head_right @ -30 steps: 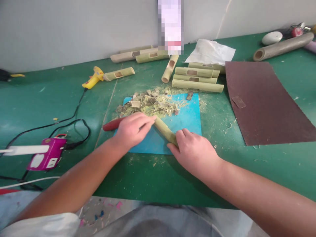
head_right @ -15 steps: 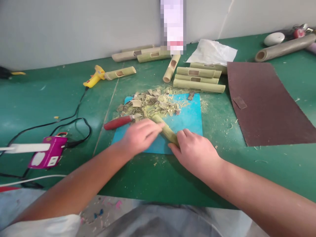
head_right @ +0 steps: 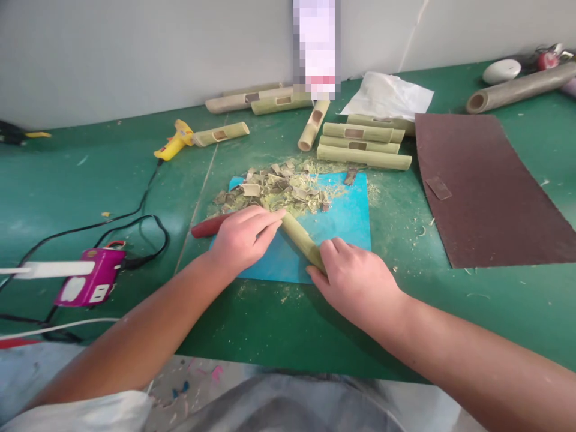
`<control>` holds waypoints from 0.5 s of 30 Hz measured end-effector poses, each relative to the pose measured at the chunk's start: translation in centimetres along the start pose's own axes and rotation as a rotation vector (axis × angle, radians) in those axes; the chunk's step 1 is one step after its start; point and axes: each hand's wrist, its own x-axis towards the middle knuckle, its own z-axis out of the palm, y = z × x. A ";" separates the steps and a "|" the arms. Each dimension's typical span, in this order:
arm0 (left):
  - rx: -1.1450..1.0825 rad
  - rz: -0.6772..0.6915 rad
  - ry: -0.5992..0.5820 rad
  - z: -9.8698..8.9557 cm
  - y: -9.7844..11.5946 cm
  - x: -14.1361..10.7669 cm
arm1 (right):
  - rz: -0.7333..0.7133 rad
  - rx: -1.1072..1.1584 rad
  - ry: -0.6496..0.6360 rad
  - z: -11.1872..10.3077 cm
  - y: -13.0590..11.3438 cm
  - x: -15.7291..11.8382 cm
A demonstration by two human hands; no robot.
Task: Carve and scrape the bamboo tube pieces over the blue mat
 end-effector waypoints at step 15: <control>-0.034 -0.020 0.032 0.5 -0.1 0.5 | -0.003 -0.054 0.096 -0.6 0.8 0.5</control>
